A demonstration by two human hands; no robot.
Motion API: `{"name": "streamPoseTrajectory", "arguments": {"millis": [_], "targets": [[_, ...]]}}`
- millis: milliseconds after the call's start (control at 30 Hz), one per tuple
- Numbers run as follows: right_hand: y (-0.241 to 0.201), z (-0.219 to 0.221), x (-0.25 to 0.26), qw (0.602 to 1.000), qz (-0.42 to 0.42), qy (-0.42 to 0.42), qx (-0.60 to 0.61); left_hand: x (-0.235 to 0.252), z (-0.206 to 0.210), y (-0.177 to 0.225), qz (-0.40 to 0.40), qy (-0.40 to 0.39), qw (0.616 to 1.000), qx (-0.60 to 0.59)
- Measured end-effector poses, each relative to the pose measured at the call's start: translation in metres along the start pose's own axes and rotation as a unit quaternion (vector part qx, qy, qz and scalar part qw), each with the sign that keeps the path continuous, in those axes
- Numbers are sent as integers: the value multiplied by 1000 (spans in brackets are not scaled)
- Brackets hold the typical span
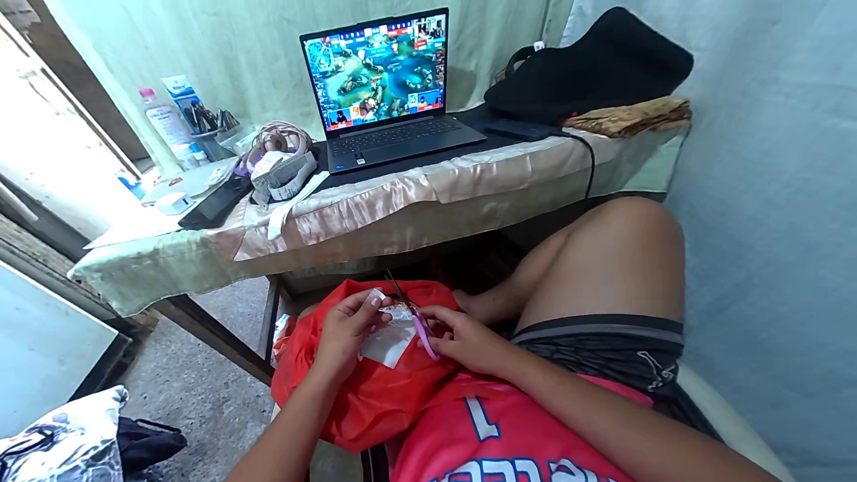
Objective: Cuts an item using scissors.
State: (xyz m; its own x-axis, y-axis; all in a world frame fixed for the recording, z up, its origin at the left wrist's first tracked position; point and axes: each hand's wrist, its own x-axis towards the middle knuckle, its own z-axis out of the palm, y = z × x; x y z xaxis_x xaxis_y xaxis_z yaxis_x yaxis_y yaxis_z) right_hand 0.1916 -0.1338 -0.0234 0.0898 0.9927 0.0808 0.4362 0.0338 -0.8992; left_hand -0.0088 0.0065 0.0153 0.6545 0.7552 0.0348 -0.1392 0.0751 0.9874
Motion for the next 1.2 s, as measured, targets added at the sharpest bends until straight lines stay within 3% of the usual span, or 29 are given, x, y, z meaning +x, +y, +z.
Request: {"name": "streamPoseTrajectory", "arguments": {"millis": [733, 1200], "targets": [[-1, -5, -3, 999, -9, -6, -39, 1, -4, -2, -2, 0, 1000, -15], [1, -12, -4, 999, -21, -9, -46, 3, -7, 3, -53, 8, 998, -27]]}}
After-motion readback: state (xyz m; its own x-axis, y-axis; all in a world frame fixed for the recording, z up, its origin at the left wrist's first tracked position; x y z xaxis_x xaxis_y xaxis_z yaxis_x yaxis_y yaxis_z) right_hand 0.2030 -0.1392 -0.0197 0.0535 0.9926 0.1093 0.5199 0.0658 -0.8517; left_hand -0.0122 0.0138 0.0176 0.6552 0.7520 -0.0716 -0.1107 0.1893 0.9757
